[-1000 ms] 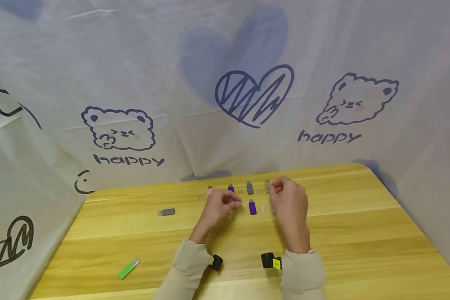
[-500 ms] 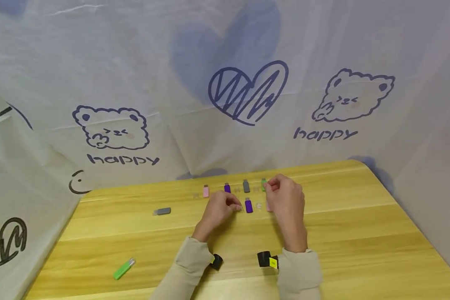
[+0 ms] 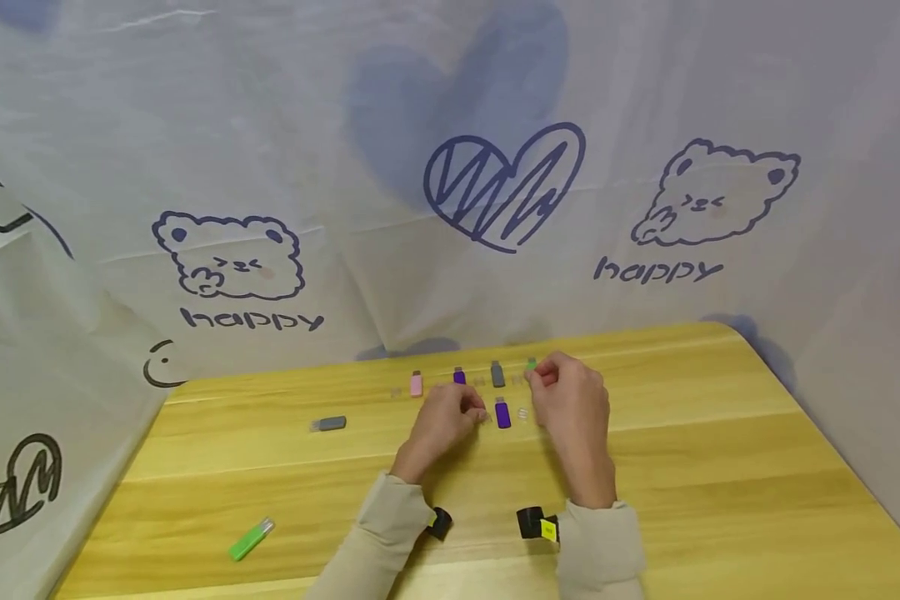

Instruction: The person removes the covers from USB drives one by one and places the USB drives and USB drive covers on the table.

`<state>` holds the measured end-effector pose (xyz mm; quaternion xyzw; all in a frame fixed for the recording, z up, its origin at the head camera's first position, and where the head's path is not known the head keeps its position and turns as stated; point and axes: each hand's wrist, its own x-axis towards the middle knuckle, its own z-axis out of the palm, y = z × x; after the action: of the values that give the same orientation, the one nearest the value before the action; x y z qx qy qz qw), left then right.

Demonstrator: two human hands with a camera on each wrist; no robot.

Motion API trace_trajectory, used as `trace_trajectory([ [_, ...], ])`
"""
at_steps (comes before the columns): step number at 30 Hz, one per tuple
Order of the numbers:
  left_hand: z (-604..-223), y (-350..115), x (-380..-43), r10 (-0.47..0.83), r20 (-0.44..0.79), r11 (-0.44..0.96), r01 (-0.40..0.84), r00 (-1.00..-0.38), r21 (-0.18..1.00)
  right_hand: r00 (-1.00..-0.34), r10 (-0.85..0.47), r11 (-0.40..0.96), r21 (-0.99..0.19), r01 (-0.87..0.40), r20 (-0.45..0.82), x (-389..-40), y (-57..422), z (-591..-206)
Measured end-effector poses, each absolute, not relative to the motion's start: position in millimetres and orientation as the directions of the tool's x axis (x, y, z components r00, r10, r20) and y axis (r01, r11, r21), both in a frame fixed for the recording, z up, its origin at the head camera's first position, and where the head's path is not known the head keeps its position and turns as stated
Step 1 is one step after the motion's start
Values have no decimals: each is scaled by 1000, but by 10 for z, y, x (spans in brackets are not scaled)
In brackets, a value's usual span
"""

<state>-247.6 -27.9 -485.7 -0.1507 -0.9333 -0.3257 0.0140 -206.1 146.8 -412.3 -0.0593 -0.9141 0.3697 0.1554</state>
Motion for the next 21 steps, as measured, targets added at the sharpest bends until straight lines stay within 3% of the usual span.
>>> trace_trajectory([
  [12,-4601,-579,-2483,280,143,601,289,-949,745,-955,176,720,-693,-40,239,-2033,1485,-4123],
  [21,-4384,-924,-2437,184,221,453,282,-958,846,-948,95,703,-695,-152,303,-2070,1420,-4162],
])
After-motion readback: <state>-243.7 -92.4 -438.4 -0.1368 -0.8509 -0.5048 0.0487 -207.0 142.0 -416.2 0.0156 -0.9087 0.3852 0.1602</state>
